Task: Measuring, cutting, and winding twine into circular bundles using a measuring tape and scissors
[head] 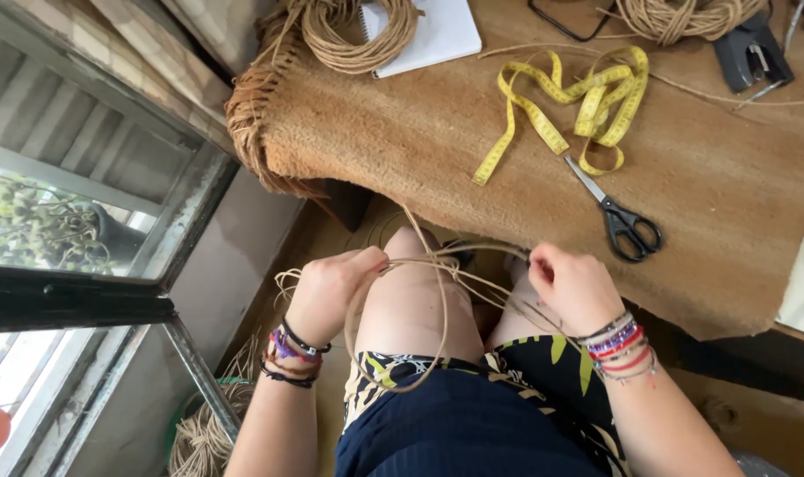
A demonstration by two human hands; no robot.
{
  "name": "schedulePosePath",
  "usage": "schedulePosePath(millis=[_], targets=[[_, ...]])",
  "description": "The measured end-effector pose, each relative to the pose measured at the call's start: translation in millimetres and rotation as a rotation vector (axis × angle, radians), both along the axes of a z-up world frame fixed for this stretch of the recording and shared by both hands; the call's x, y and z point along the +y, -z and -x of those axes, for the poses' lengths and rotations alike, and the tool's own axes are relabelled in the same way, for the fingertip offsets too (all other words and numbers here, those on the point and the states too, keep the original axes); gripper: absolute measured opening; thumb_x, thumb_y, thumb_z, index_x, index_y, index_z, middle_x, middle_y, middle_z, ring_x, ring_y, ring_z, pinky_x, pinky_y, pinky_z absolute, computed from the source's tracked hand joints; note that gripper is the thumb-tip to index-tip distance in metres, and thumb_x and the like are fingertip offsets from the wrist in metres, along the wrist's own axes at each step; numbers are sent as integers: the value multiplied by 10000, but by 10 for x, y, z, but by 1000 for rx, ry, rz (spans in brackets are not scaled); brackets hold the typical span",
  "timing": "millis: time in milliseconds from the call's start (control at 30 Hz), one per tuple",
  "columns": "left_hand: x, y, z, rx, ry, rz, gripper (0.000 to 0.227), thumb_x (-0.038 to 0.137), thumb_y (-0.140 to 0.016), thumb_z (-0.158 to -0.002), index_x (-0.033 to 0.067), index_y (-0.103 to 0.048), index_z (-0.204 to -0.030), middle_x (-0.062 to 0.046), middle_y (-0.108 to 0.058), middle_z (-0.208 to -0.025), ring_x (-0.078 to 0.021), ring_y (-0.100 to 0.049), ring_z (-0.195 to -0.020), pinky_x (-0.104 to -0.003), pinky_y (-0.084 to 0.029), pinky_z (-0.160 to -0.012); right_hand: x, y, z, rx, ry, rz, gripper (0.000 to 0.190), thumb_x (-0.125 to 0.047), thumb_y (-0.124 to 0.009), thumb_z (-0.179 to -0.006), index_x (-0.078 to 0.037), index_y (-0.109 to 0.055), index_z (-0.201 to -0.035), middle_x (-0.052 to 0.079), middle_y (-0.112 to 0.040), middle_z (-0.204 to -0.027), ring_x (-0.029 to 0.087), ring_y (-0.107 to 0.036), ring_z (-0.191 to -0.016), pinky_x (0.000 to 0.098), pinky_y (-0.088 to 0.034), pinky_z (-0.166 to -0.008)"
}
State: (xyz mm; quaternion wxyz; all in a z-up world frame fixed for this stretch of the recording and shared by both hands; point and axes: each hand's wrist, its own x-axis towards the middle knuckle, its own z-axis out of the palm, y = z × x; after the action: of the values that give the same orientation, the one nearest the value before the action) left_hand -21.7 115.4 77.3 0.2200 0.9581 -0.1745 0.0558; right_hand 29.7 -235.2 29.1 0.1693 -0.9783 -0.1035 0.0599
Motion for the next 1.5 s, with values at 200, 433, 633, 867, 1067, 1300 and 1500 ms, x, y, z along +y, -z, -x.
schedulePosePath(millis=[200, 433, 633, 867, 1067, 1300, 1500], targets=[[-221, -82, 63, 37, 157, 93, 155, 274, -492, -1050, 261, -640, -1092, -12, -706, -803, -275, -737, -781, -384, -600, -675, 433, -435, 30, -560, -477, -169, 565, -158, -616, -951, -210, -527, -1506, 98, -524, -1479, 300, -581, -1299, 451, -492, -1057], [-48, -208, 121, 10, 161, 92, 182, 301, -469, -1076, 249, -642, -1058, 14, -678, -770, -247, -729, -748, -350, -602, -663, 129, -163, -48, -126, -201, -203, 378, -238, -421, -1021, -338, -622, -1326, -96, -701, -820, 162, -720, -852, 370, -576, -857], [-37, -228, 165, 0, 156, 53, 192, 310, -457, -1083, 242, -632, -1048, 3, -685, -773, -245, -732, -746, -351, -601, -664, 432, -399, -19, -555, -411, -75, 667, -111, -652, -901, -158, -465, -1540, 174, -577, -1387, 386, -529, -1321, 570, -416, -1104], [-100, -218, 206, -11, 190, 58, 232, 337, -419, -1104, 243, -622, -1043, 22, -660, -757, -227, -721, -722, -329, -599, -648, 174, 109, -81, -510, -134, 154, 318, -265, -646, -942, -347, -679, -1248, -81, -737, -953, 174, -734, -835, 372, -583, -825], [-143, -256, 201, 11, 208, 35, 223, 331, -429, -1103, 226, -618, -1048, 0, -673, -767, -246, -720, -723, -348, -597, -640, 592, -644, 19, -687, -381, -46, 782, -31, -719, -820, -92, -449, -1552, 260, -411, -1575, 455, -488, -1376, 566, -458, -1068], [-268, -355, 275, 62, 214, -23, 193, 277, -469, -1061, 240, -645, -1129, 4, -695, -776, -271, -718, -704, -387, -599, -629, 624, -1072, 397, -352, -487, -692, 457, 38, -475, -874, -94, -726, -1232, 73, -723, -1216, 273, -710, -1111, 385, -548, -983], [-444, -615, 363, 31, 235, -31, 142, 301, -477, -1064, 257, -611, -1064, 18, -662, -749, -292, -706, -688, -400, -593, -587, 562, -965, 459, 334, -498, -738, 377, -196, -499, -1014, -102, -645, -1348, 201, -790, -976, 350, -773, -886, 509, -599, -803]])
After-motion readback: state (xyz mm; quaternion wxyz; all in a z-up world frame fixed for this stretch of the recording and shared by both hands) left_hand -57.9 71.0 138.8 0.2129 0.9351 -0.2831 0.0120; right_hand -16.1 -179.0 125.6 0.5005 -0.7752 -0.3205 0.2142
